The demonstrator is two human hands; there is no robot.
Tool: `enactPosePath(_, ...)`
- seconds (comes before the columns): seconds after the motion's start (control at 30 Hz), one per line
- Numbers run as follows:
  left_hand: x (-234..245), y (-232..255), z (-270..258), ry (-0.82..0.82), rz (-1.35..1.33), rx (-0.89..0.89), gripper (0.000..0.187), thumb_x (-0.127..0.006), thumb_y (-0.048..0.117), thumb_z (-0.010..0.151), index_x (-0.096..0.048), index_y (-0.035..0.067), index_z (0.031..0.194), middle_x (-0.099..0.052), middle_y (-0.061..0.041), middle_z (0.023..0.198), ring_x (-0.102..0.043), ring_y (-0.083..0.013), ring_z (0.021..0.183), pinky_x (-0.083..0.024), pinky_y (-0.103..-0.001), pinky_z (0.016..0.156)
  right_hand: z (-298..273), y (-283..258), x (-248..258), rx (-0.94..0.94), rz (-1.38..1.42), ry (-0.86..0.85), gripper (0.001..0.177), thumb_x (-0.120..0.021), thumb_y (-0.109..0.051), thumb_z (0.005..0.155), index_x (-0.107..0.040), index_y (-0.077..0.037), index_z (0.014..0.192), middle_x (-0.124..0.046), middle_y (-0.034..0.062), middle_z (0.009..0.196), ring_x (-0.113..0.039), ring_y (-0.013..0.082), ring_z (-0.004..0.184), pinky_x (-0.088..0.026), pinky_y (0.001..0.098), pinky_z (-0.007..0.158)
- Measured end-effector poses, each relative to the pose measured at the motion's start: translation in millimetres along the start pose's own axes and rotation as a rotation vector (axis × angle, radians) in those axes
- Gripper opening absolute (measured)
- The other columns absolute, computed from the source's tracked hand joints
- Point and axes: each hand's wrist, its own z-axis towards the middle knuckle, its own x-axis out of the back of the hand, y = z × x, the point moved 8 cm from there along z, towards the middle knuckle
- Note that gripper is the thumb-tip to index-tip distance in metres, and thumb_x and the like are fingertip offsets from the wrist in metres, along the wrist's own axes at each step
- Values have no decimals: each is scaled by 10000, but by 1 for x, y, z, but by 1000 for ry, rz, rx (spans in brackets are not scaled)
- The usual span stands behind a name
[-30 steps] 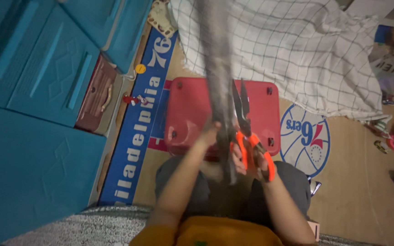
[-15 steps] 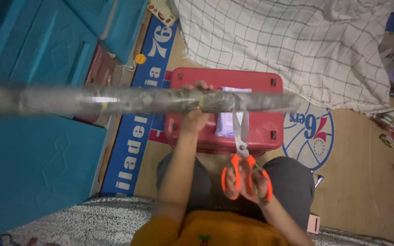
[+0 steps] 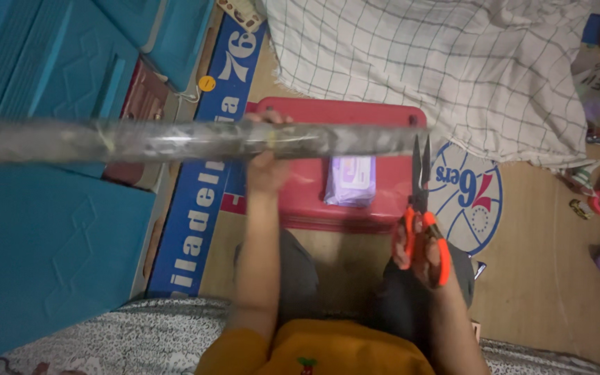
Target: The person wraps a small purple rectangular item using a roll of patterned wrapping paper. They unroll the paper, place the item on it, cut the paper with scissors, fold the paper around the item, and secure it with tape.
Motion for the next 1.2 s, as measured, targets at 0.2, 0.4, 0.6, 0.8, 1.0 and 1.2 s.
enactPosePath(0.2, 20, 14, 2, 86, 47, 5, 521, -786, 131, 900, -497, 183, 1330, -597, -80, 1225, -602, -251, 1207, -546, -449, 1080, -1, -10, -12, 48, -181, -63, 941, -840, -582, 736, -416, -130, 1445, -558, 86, 884, -558, 172, 576, -483, 301, 491)
enactPosePath(0.4, 92, 26, 6, 505, 297, 169, 722, -738, 254, 914, -453, -104, 1473, -615, -183, 1281, -617, -322, 1194, -544, -447, 1026, -6, -17, -5, 57, -400, 33, 833, -805, -316, 831, -390, -109, 1523, -538, 62, 907, -537, 131, 639, -462, 273, 530)
enactPosePath(0.6, 108, 21, 2, 535, 841, 222, 983, -800, 333, 763, -279, -6, 1525, -552, -132, 1304, -589, -273, 1185, -519, -414, 980, 20, 16, 11, 39, -598, 222, 613, -698, -93, 940, -463, -98, 1505, -616, 54, 1075, -583, 108, 801, -474, 251, 623)
enactPosePath(0.8, 143, -60, 6, 491, 960, 417, 930, -847, 352, 732, -353, -9, 1432, -638, -148, 1207, -653, -246, 1038, -532, -376, 892, 44, 52, 2, 6, -571, 241, 585, -627, -84, 971, -431, -122, 1522, -644, 38, 1123, -602, 111, 815, -480, 254, 644)
enactPosePath(1.0, 190, -102, -10, 493, 1049, 499, 753, -844, 366, 754, -463, -10, 1283, -680, -143, 1102, -681, -224, 936, -561, -358, 805, 75, 71, -14, 115, -995, 297, 545, -615, -67, 1008, -431, -93, 1520, -675, 147, 1115, -627, 188, 872, -535, 337, 707)
enactPosePath(1.2, 195, -115, -33, 523, 1053, 600, 800, -836, 413, 769, -458, -40, 1310, -679, -169, 1163, -689, -243, 1018, -562, -366, 864, 99, 122, -4, -43, -880, 326, 528, -578, -111, 1012, -382, -83, 1502, -689, 147, 1219, -656, 228, 878, -534, 356, 717)
